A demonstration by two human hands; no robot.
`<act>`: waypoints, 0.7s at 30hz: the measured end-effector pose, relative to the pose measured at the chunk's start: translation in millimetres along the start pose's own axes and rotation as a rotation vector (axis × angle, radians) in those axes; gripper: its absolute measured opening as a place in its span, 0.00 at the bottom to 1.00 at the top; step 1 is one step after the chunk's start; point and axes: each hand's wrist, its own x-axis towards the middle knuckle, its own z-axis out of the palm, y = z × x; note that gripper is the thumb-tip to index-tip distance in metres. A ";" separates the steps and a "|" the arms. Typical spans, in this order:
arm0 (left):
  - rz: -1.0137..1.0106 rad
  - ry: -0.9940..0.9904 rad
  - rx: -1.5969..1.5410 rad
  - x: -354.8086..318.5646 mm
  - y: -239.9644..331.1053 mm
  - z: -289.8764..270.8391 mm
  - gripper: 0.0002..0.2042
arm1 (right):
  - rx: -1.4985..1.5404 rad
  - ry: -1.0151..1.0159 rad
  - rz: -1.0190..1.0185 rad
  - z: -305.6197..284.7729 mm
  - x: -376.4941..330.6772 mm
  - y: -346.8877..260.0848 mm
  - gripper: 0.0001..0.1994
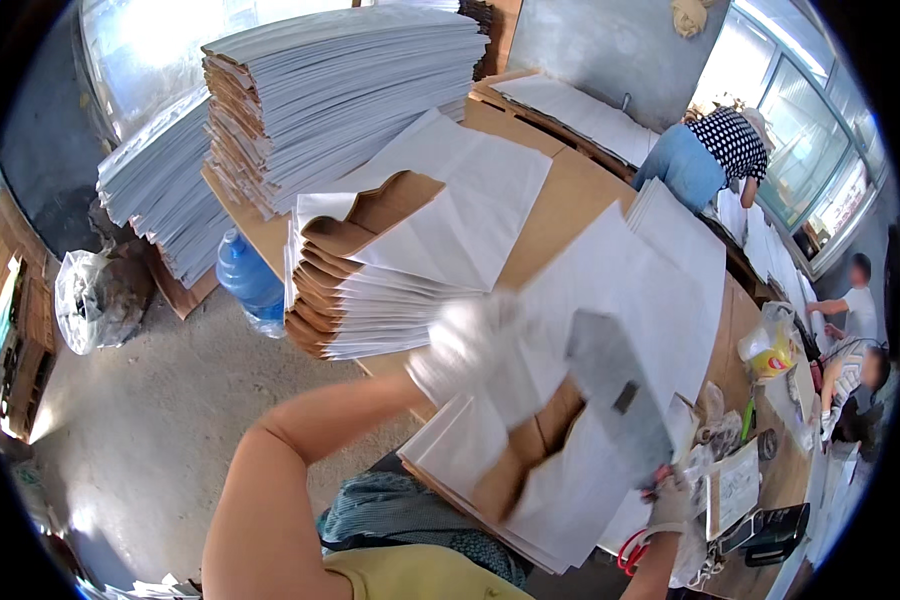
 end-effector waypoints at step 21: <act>-0.240 0.469 0.727 102.0 -150.9 -279.4 0.19 | -1.171 -0.244 -0.417 5.3 -134.0 -8.1 0.32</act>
